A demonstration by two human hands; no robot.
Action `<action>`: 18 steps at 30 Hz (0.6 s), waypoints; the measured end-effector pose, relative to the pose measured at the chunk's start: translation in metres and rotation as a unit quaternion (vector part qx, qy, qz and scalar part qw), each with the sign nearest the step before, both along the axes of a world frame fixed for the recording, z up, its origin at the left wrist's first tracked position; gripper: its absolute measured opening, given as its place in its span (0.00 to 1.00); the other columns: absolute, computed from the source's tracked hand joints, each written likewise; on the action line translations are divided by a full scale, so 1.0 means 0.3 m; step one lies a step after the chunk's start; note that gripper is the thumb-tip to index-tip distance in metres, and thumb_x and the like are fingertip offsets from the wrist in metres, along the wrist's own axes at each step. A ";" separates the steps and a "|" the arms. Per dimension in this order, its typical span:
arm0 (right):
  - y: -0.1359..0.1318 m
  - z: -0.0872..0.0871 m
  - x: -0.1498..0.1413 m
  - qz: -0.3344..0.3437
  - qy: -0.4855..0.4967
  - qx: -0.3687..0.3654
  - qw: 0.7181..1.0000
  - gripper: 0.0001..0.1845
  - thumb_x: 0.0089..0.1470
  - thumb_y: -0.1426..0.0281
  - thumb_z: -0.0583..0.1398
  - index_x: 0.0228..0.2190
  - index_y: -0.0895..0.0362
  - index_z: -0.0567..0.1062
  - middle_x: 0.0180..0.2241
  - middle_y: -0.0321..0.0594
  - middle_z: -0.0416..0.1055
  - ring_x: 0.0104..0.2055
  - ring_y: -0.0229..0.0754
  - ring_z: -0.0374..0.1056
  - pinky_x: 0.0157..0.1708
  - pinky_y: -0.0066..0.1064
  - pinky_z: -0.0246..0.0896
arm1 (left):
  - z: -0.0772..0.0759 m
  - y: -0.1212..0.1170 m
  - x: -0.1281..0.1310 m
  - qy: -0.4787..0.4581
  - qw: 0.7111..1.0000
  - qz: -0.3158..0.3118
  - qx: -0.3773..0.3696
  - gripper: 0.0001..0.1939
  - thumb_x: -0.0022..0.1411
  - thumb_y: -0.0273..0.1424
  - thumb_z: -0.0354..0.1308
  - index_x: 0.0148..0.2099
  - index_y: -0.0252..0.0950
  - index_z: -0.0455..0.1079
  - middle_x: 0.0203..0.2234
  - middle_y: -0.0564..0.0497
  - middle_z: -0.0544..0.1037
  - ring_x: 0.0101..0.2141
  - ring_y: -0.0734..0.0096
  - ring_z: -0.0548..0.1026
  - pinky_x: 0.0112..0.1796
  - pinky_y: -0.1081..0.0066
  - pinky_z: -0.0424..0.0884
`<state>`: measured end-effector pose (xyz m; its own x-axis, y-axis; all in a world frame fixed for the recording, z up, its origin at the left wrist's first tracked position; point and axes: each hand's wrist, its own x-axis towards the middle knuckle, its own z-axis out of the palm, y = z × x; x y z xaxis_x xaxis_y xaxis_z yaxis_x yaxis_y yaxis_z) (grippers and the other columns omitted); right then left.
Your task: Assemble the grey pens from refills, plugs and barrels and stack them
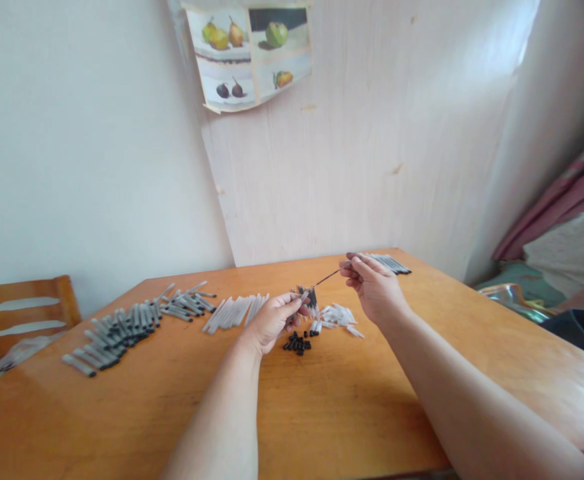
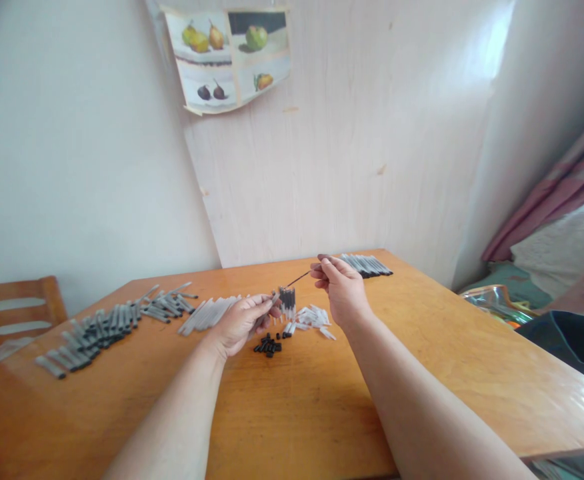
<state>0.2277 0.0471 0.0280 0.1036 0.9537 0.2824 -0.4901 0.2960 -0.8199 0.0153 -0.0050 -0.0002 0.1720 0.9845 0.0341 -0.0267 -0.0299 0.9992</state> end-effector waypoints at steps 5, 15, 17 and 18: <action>-0.001 -0.006 -0.007 0.004 -0.023 0.003 1.000 0.19 0.44 0.60 0.66 0.37 0.59 0.76 0.33 0.44 0.76 0.30 0.36 0.69 0.23 0.25 0.60 | 0.004 -0.001 0.003 0.001 1.000 0.000 -0.013 0.18 0.55 0.42 0.61 0.43 0.34 0.72 0.31 0.47 0.77 0.22 0.80 0.66 0.22 0.77 0.54; -0.006 -0.021 -0.022 0.012 -0.073 0.009 0.997 0.20 0.45 0.59 0.64 0.38 0.59 0.75 0.32 0.42 0.75 0.29 0.36 0.68 0.25 0.27 0.60 | 0.009 -0.013 0.009 0.021 1.000 -0.012 -0.010 0.17 0.55 0.42 0.61 0.41 0.35 0.74 0.31 0.47 0.77 0.21 0.80 0.66 0.22 0.76 0.52; -0.007 -0.021 -0.024 0.006 -0.074 0.012 0.997 0.20 0.46 0.60 0.64 0.39 0.59 0.73 0.32 0.42 0.75 0.28 0.35 0.68 0.26 0.26 0.60 | 0.011 -0.015 0.011 0.026 1.000 -0.016 -0.007 0.17 0.55 0.42 0.61 0.40 0.35 0.74 0.31 0.47 0.76 0.21 0.80 0.66 0.22 0.76 0.53; -0.008 -0.021 -0.024 0.000 -0.076 0.014 0.997 0.20 0.46 0.60 0.64 0.39 0.59 0.72 0.32 0.41 0.75 0.28 0.35 0.68 0.26 0.26 0.60 | 0.012 -0.016 0.012 0.029 0.999 -0.018 -0.007 0.16 0.55 0.42 0.61 0.40 0.35 0.74 0.31 0.47 0.76 0.21 0.80 0.66 0.22 0.75 0.53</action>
